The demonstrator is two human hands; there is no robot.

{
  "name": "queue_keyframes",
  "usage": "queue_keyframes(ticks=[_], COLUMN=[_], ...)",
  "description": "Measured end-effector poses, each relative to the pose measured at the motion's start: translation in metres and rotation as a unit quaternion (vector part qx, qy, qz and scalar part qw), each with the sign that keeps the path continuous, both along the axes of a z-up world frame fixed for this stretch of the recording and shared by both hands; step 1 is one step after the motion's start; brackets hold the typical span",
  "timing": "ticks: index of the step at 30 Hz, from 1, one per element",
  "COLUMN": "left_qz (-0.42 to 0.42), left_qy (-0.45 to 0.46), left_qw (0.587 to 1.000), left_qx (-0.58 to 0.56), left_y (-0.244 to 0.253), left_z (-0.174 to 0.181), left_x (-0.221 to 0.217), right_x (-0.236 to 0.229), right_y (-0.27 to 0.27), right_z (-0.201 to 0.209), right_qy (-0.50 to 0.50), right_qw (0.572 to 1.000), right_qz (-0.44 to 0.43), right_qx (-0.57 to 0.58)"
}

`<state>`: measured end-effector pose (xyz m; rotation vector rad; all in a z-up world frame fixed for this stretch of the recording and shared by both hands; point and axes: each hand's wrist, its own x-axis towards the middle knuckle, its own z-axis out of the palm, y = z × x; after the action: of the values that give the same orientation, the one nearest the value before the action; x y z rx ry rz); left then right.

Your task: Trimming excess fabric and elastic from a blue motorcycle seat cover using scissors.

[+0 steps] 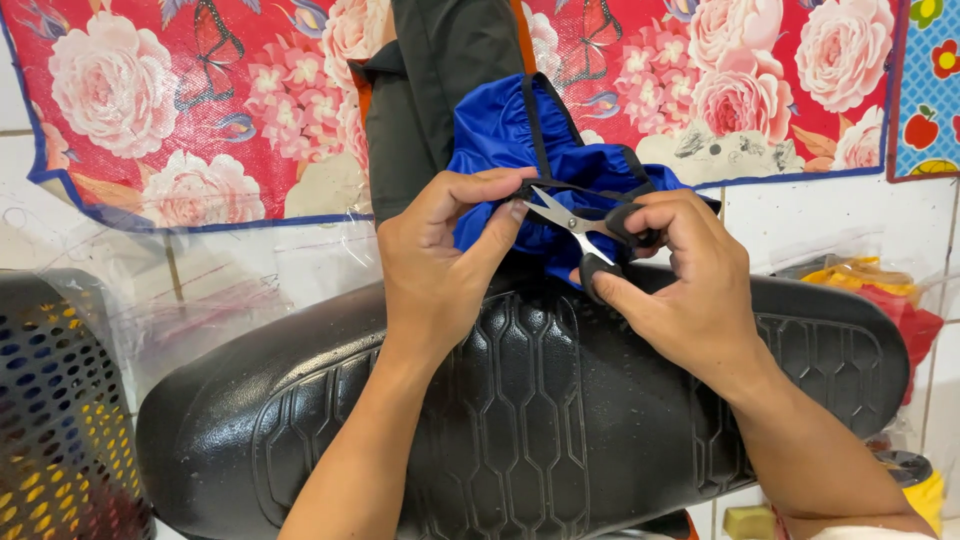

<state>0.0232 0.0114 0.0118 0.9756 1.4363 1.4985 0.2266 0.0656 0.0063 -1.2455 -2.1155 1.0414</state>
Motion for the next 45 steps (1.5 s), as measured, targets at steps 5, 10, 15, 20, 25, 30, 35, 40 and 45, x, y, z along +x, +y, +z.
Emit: queue_keyframes(ticks=[5,10,15,20,25,30,35,40,45], left_qz=[0.011,0.004,0.003,-0.019,-0.036,-0.037,-0.078,-0.106,-0.104], left_qy=[0.097,0.083,0.089,0.125,0.119,0.138,0.181,0.209,0.214], left_qw=[0.995,0.996,0.996,0.992,0.992,0.99,0.98,0.971,0.969], left_qx=[0.0,-0.007,-0.017,-0.016,-0.005,-0.01,0.031,0.05,0.065], left_y=[0.001,0.001,0.001,0.002,0.002,0.003,0.004,0.005,0.005], left_z=[0.007,0.009,0.011,0.015,0.012,0.011,0.015,0.012,0.009], left_x=[-0.001,-0.001,-0.001,-0.003,-0.005,-0.005,0.0,0.005,0.01], right_x=[0.001,-0.001,-0.001,0.002,0.003,0.007,0.009,0.01,0.008], right_y=[0.001,0.001,0.002,0.005,0.01,0.015,0.014,0.009,0.007], right_z=[-0.003,0.002,-0.001,-0.006,-0.009,-0.016,-0.031,-0.033,-0.029], right_qy=[0.011,0.016,0.04,0.035,0.015,0.13,0.349,0.398,0.361], right_qw=[1.0,1.0,0.998,0.997,0.999,0.978,0.925,0.892,0.898], right_qz=[0.002,-0.002,-0.003,0.007,0.005,0.032,-0.004,-0.009,0.0], right_qx=[-0.003,-0.02,-0.051,-0.068,-0.051,-0.16,-0.152,-0.215,-0.253])
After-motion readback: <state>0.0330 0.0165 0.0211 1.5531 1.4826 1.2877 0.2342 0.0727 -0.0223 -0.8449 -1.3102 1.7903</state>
